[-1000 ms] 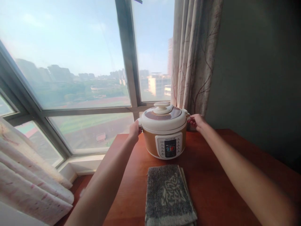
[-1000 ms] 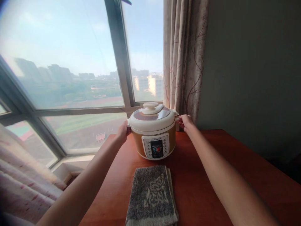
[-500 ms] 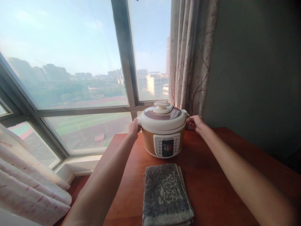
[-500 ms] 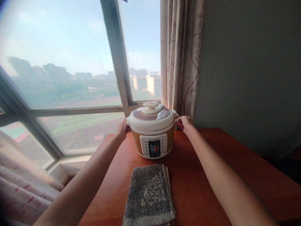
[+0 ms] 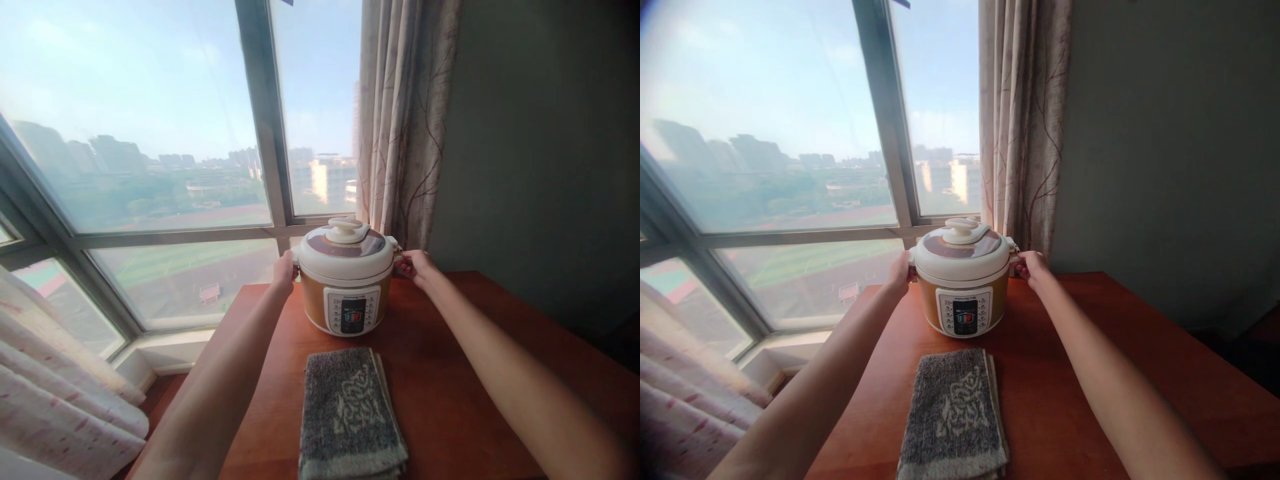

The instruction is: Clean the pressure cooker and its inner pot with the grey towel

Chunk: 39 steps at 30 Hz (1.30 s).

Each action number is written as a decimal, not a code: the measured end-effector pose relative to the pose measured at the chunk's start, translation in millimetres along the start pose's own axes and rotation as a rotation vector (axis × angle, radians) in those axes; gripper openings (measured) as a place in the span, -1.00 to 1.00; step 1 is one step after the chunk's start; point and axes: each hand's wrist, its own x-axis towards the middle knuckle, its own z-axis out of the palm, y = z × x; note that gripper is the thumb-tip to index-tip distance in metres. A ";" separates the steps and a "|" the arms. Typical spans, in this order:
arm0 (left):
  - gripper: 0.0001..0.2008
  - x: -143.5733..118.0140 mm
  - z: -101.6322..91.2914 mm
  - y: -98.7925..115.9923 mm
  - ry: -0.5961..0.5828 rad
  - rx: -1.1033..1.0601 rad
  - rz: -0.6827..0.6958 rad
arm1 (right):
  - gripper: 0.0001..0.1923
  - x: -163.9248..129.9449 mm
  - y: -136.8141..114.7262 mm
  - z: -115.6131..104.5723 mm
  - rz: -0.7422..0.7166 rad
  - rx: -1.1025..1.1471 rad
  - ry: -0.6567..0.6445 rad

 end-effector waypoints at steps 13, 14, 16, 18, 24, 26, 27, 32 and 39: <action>-0.61 -2.2 4.1 9.6 -0.001 -0.004 -0.103 | -0.61 -2.9 13.0 2.9 -0.047 0.074 -0.008; -0.59 -1.8 4.1 9.2 -0.003 -0.002 -0.103 | -0.61 -3.1 14.3 3.0 -0.050 0.081 -0.009; -0.58 -1.0 3.5 7.8 -0.009 -0.005 -0.090 | -0.60 -4.1 16.9 3.2 -0.054 0.097 -0.011; -0.58 -0.5 2.3 5.7 -0.019 -0.016 -0.068 | -0.66 -5.8 20.0 3.6 -0.060 0.117 -0.013; -0.61 0.1 -0.4 -1.1 -0.022 -0.053 -0.016 | -0.63 -12.6 29.3 6.1 -0.077 0.185 -0.028; -0.62 -0.2 0.0 -2.6 -0.014 -0.062 -0.007 | -0.66 -13.9 30.1 6.3 -0.080 0.200 -0.030; -0.63 -0.6 0.5 -3.2 -0.009 -0.065 -0.003 | -0.68 -14.4 30.2 6.3 -0.081 0.206 -0.031; -0.64 -5.1 3.4 -5.1 0.032 -0.074 0.030 | -0.72 -17.3 29.9 4.6 -0.074 0.215 -0.040; -0.59 -16.9 2.8 -7.5 0.045 -0.048 0.103 | -0.78 -24.4 31.8 -1.8 -0.071 0.202 -0.064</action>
